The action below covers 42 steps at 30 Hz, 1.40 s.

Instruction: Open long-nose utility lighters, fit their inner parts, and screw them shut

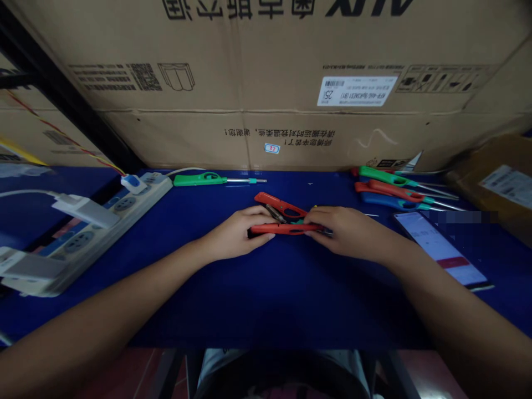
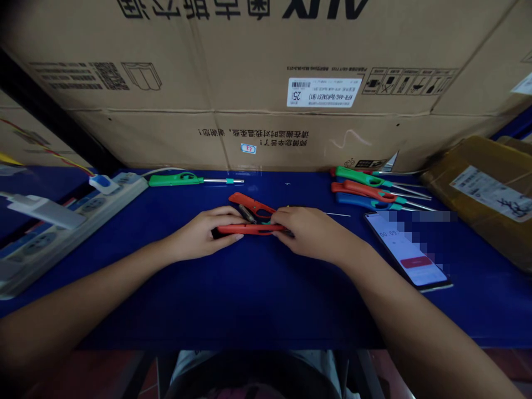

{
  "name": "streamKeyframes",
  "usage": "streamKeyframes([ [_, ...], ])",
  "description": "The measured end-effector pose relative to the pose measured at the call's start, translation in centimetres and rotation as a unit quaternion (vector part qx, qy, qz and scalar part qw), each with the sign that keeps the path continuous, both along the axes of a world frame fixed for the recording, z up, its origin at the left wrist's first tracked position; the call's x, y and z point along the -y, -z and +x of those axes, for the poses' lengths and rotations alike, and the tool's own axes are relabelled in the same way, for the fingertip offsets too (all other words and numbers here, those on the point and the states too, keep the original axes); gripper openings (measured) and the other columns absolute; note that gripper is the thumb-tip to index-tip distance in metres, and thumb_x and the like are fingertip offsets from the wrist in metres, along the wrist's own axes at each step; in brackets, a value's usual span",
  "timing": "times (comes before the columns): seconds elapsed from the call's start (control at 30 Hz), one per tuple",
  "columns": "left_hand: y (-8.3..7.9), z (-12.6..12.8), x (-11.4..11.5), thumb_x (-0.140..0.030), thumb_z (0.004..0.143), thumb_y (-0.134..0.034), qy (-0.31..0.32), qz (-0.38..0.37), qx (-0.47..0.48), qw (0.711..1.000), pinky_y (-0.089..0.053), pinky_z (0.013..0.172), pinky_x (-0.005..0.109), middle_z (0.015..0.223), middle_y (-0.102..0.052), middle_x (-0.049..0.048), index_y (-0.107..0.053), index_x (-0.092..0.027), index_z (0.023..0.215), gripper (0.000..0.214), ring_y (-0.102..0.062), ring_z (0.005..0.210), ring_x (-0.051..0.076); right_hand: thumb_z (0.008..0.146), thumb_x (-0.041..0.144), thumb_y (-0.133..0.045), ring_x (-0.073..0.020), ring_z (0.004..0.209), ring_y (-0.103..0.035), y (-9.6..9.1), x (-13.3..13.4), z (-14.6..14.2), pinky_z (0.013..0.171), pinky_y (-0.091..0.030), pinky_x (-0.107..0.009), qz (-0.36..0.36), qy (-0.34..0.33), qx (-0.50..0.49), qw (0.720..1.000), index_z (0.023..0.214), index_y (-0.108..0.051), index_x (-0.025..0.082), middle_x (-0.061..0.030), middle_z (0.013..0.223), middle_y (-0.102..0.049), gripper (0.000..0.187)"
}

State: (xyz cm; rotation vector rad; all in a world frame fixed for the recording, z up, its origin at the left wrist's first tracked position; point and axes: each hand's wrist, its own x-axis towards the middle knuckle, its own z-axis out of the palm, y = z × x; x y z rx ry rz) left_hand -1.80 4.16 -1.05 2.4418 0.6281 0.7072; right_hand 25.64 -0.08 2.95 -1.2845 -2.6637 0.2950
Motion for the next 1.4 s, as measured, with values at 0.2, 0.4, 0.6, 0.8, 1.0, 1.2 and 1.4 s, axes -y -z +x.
streamKeyframes([
  [0.2,0.2,0.0,-0.1,-0.023,0.098,-0.059,0.003,0.004,0.009,1.000,-0.056,0.092,0.029,0.110,-0.070,0.0065,-0.073,-0.019,0.112,0.020,-0.069,0.098,0.016,0.097,0.019,-0.053,-0.0225,0.095,-0.069,0.3,-0.3,0.0,0.079,-0.048,-0.033,0.038,0.000,-0.004,0.999,0.111,-0.069,0.020,-0.0076,0.110,-0.072,0.021],
  [0.4,-0.7,-0.2,0.3,-0.033,0.090,-0.073,0.054,0.041,-0.019,0.998,-0.055,0.092,0.034,0.110,-0.073,0.0072,-0.074,-0.021,0.114,0.027,-0.070,0.100,0.020,0.093,0.037,-0.068,-0.0174,0.079,-0.065,-0.6,0.4,-0.1,0.071,-0.046,-0.029,-0.038,-0.048,-0.022,0.998,0.091,-0.070,0.021,-0.0027,0.088,-0.070,0.016],
  [0.6,-0.8,-0.5,0.4,-0.035,0.087,-0.077,0.056,0.036,-0.048,0.997,-0.055,0.090,0.031,0.105,-0.071,0.0051,-0.074,-0.023,0.117,0.033,-0.069,0.097,0.018,0.100,0.030,-0.056,-0.0195,0.083,-0.066,0.1,-0.2,0.0,0.070,-0.046,-0.030,0.078,0.050,0.020,0.996,0.096,-0.070,0.019,-0.0059,0.097,-0.069,0.018],
  [0.8,-0.6,-0.3,0.6,-0.033,0.085,-0.078,0.073,0.010,-0.019,0.997,-0.054,0.087,0.029,0.101,-0.072,0.0046,-0.076,-0.022,0.112,0.029,-0.069,0.090,0.016,0.096,0.024,-0.059,-0.0258,0.098,-0.067,1.9,-1.2,0.2,0.077,-0.050,-0.034,0.113,0.085,0.046,0.989,0.109,-0.067,0.018,-0.0100,0.108,-0.069,0.017],
  [1.0,0.2,-0.8,-1.0,-0.028,0.094,-0.067,-0.118,0.122,0.046,0.984,-0.053,0.096,0.039,0.107,-0.071,0.0048,-0.073,-0.024,0.116,0.023,-0.065,0.102,0.020,0.094,0.017,-0.058,-0.0222,0.091,-0.066,2.4,-1.2,-0.4,0.076,-0.049,-0.032,0.112,0.074,0.016,0.991,0.097,-0.063,0.019,-0.0067,0.099,-0.070,0.007],
  [1.2,0.7,-1.4,-1.9,-0.034,0.092,-0.070,-0.121,0.142,-0.029,0.982,-0.048,0.104,0.047,0.121,-0.065,0.0065,-0.067,-0.025,0.124,0.033,-0.060,0.113,0.024,0.093,0.017,-0.059,-0.0206,0.089,-0.063,1.5,-0.8,-0.5,0.079,-0.047,-0.032,0.144,0.021,-0.039,0.989,0.094,-0.061,0.020,-0.0051,0.095,-0.069,0.004],
  [1.4,1.0,-1.2,-1.8,-0.030,0.096,-0.065,-0.103,0.104,-0.055,0.988,-0.045,0.105,0.049,0.122,-0.066,0.0059,-0.068,-0.025,0.117,0.022,-0.059,0.115,0.024,0.093,0.016,-0.056,-0.0220,0.089,-0.061,1.3,-0.6,-0.4,0.079,-0.047,-0.034,0.112,0.013,0.005,0.994,0.092,-0.061,0.020,-0.0069,0.096,-0.068,0.007],
])
